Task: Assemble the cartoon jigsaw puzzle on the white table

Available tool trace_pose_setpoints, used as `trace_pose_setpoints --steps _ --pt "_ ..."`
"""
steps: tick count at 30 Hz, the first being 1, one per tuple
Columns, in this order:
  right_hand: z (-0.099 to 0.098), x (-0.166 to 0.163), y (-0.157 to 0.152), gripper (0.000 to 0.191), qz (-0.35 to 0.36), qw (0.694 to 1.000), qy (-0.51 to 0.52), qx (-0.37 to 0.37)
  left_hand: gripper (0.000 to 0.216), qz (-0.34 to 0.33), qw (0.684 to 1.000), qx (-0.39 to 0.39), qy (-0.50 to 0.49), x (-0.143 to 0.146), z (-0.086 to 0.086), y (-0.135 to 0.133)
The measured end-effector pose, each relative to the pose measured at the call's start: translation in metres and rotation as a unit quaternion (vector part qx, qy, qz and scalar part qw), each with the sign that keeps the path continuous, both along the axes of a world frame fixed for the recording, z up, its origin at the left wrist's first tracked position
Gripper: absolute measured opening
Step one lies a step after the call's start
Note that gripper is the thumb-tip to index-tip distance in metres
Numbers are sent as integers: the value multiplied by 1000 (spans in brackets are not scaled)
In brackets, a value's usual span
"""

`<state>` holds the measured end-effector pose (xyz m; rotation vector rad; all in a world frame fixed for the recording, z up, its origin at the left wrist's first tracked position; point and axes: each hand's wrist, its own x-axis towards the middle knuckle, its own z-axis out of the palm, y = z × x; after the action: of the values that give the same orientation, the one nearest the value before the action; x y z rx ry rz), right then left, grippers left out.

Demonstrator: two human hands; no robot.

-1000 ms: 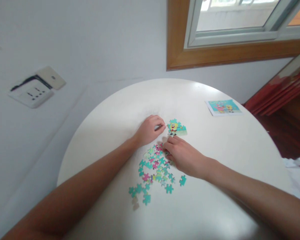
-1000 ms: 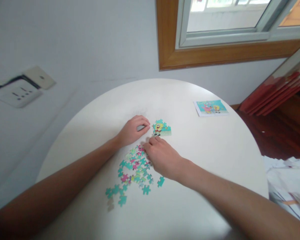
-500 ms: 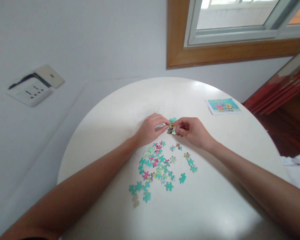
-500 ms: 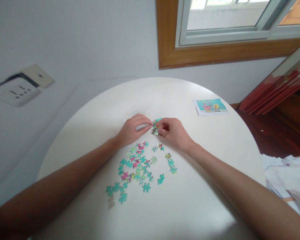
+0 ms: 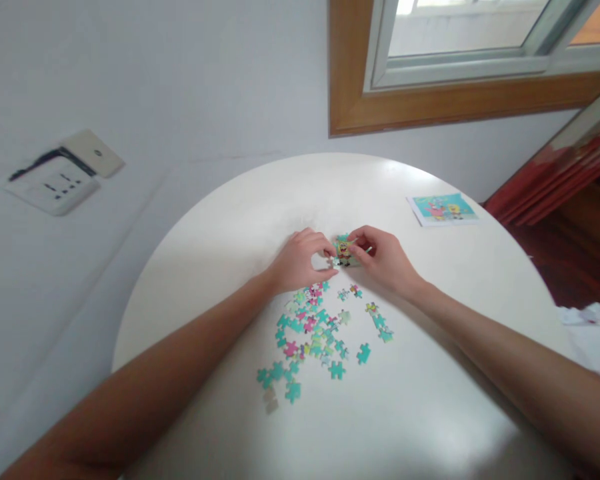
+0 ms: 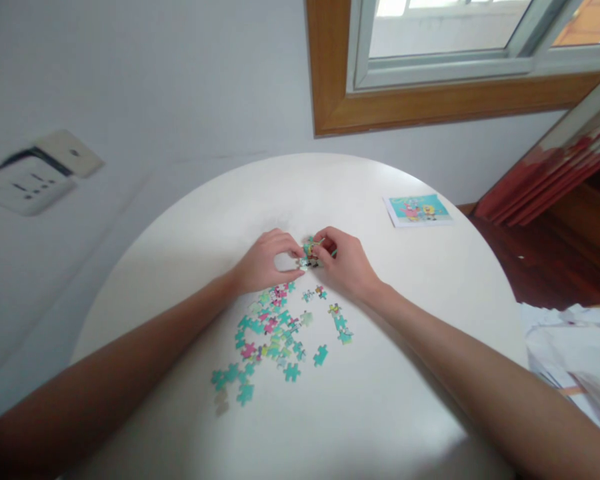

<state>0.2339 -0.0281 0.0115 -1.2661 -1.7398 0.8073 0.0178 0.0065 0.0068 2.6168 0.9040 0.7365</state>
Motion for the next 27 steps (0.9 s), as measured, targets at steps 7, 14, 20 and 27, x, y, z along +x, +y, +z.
trace_pose_setpoints --steps 7,14,20,27 --pt "0 6 4 15 -34 998 -45 38 23 19 998 -57 -21 -3 -5 11" --pt "-3 4 3 17 -24 996 -64 48 28 1 996 -80 -24 -7 -3 14" --pt "0 5 3 18 -28 997 -65 37 20 -6 996 -81 -37 -6 -4 13" --pt "-3 4 4 18 -23 997 -65 37 20 -6 996 -88 -32 -6 -2 13"
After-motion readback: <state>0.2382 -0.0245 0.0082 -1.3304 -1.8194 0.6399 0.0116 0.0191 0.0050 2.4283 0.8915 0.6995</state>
